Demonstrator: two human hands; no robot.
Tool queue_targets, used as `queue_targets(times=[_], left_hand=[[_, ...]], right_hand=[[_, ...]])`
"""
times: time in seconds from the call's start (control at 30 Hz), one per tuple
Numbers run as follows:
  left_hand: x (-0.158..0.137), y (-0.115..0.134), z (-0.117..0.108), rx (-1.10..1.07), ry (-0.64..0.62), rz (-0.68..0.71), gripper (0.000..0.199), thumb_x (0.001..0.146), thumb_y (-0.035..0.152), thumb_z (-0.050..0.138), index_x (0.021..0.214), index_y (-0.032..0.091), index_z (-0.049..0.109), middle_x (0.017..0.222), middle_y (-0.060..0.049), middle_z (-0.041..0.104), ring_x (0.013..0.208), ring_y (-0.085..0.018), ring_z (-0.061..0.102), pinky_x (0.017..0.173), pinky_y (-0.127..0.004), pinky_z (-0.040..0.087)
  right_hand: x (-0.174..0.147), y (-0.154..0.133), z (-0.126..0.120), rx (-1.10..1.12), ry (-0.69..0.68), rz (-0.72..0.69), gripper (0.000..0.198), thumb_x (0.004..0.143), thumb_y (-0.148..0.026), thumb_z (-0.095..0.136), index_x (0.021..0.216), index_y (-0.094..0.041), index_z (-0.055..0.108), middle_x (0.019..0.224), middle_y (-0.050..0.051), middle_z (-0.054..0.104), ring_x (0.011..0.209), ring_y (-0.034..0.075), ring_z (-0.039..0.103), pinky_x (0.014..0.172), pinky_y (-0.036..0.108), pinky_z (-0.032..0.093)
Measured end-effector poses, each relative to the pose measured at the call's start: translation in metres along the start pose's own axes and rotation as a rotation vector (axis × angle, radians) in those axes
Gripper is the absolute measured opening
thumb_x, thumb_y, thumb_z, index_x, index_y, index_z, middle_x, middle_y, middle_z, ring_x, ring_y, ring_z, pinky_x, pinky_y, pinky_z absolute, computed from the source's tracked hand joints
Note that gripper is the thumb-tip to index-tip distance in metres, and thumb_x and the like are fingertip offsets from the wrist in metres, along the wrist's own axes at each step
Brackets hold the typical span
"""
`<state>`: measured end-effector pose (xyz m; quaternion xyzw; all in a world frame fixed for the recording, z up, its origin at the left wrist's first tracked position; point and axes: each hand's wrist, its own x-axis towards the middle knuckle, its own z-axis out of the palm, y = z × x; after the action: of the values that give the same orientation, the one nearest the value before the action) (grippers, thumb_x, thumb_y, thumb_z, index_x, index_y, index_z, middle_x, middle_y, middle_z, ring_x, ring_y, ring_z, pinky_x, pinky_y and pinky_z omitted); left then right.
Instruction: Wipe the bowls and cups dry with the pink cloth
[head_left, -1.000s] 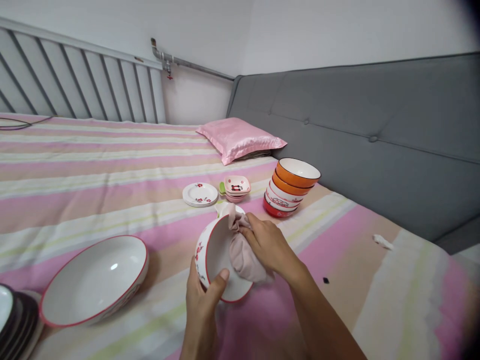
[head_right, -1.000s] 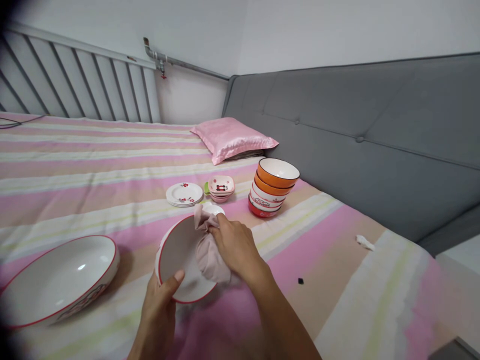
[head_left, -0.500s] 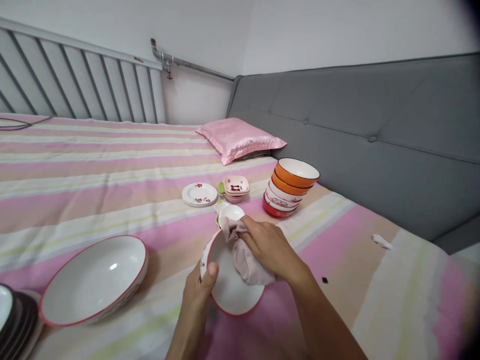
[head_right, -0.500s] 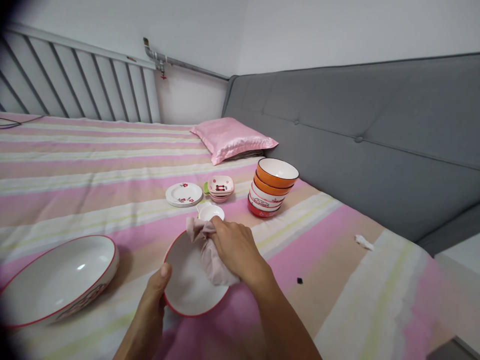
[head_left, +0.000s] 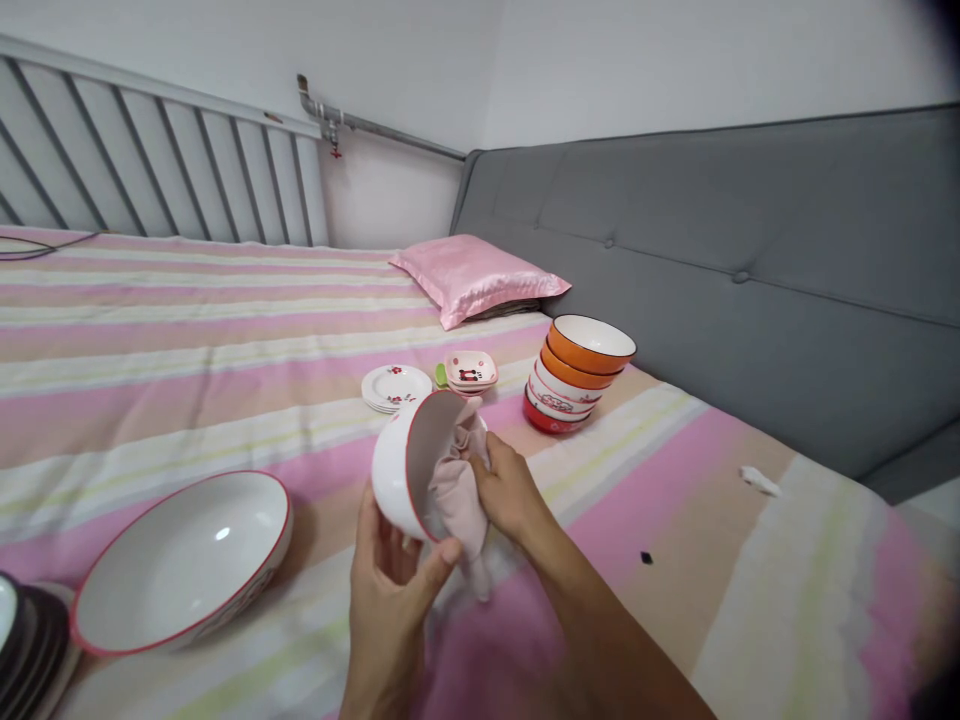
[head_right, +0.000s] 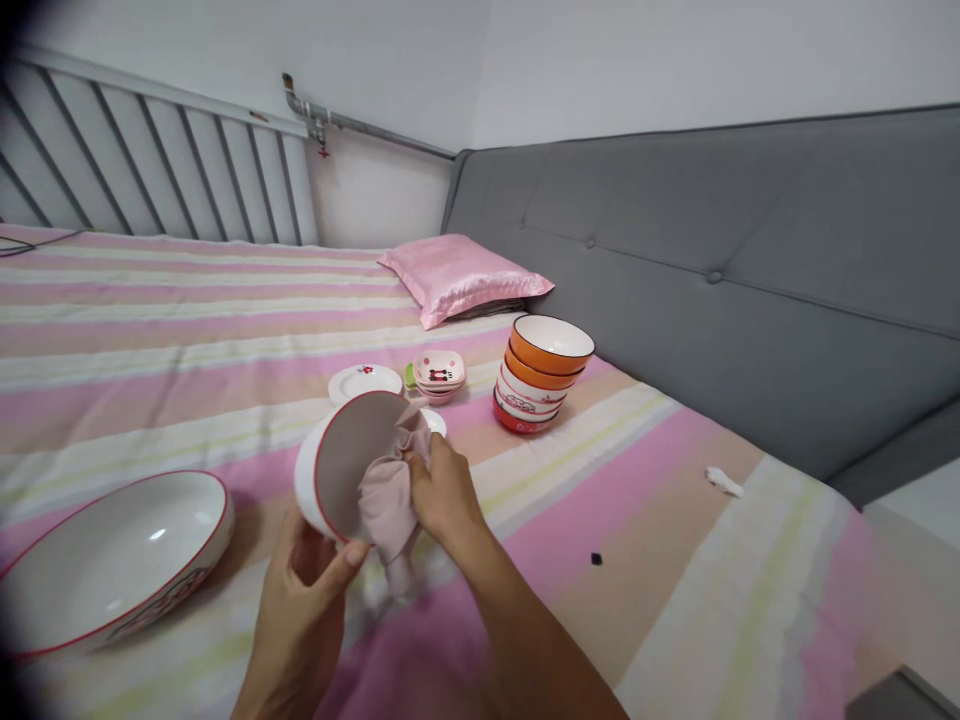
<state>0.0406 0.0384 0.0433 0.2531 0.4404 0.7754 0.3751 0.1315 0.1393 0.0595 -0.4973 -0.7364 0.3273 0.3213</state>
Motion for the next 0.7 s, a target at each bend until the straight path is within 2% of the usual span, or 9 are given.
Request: queue_targets(times=[0.1,0.17,0.27,0.37,0.53,0.63,0.7], left_hand=[[-0.002,-0.001,0.002,-0.031,0.079,-0.045,0.082,0.061,0.034,0.082,0.134,0.026,0.046,0.122,-0.008,0.06,0.11,-0.024,0.057,0.091,-0.032,0.045],[-0.002,-0.001,0.0,-0.008,0.12,-0.053,0.081,0.06,0.034,0.083,0.133,0.025,0.048,0.118,-0.007,0.062,0.104,-0.022,0.059,0.085,-0.028,0.047],[0.0,0.0,-0.003,-0.006,0.117,-0.032,0.083,0.057,0.036,0.084,0.131,0.023,0.049,0.115,-0.007,0.063,0.101,-0.022,0.06,0.079,-0.026,0.049],[0.001,0.0,-0.004,0.01,0.121,-0.01,0.082,0.054,0.038,0.083,0.129,0.021,0.053,0.113,-0.007,0.064,0.104,-0.025,0.059,0.079,-0.027,0.048],[0.002,-0.001,-0.006,0.099,0.076,-0.042,0.075,0.061,0.046,0.077,0.127,0.017,0.055,0.109,-0.009,0.066,0.097,-0.027,0.061,0.079,-0.032,0.048],[0.001,-0.002,-0.007,0.105,0.079,-0.066,0.075,0.062,0.049,0.075,0.126,0.015,0.056,0.107,-0.01,0.066,0.093,-0.027,0.062,0.078,-0.033,0.049],[0.0,-0.004,-0.007,0.09,0.091,-0.065,0.076,0.062,0.049,0.075,0.126,0.015,0.056,0.108,-0.01,0.066,0.097,-0.028,0.061,0.08,-0.034,0.049]], right_hand=[[-0.007,-0.01,0.006,-0.05,0.0,0.015,0.01,0.088,-0.022,0.046,0.094,-0.018,0.053,0.091,0.01,0.067,0.085,0.022,0.063,0.072,0.029,0.042],[-0.011,-0.017,0.005,-0.079,0.001,-0.008,0.009,0.089,-0.022,0.045,0.094,-0.018,0.051,0.091,0.01,0.066,0.085,0.023,0.062,0.072,0.029,0.041],[-0.013,-0.023,-0.001,-0.131,-0.006,-0.017,0.007,0.09,-0.022,0.044,0.094,-0.018,0.049,0.09,0.01,0.066,0.086,0.023,0.062,0.071,0.028,0.039],[-0.013,-0.027,-0.008,-0.219,-0.022,-0.006,0.007,0.092,-0.022,0.042,0.094,-0.019,0.048,0.089,0.01,0.067,0.084,0.023,0.063,0.067,0.027,0.037],[-0.013,-0.028,-0.019,-0.416,-0.063,-0.02,0.008,0.093,-0.021,0.042,0.096,-0.018,0.048,0.086,0.011,0.068,0.082,0.025,0.063,0.062,0.028,0.031],[-0.014,-0.028,-0.021,-0.441,-0.074,-0.023,0.009,0.093,-0.022,0.041,0.097,-0.018,0.049,0.086,0.012,0.068,0.081,0.027,0.063,0.062,0.029,0.031],[-0.013,-0.026,-0.02,-0.367,-0.065,-0.018,0.012,0.093,-0.024,0.04,0.1,-0.018,0.049,0.088,0.012,0.068,0.083,0.028,0.063,0.064,0.03,0.034]])
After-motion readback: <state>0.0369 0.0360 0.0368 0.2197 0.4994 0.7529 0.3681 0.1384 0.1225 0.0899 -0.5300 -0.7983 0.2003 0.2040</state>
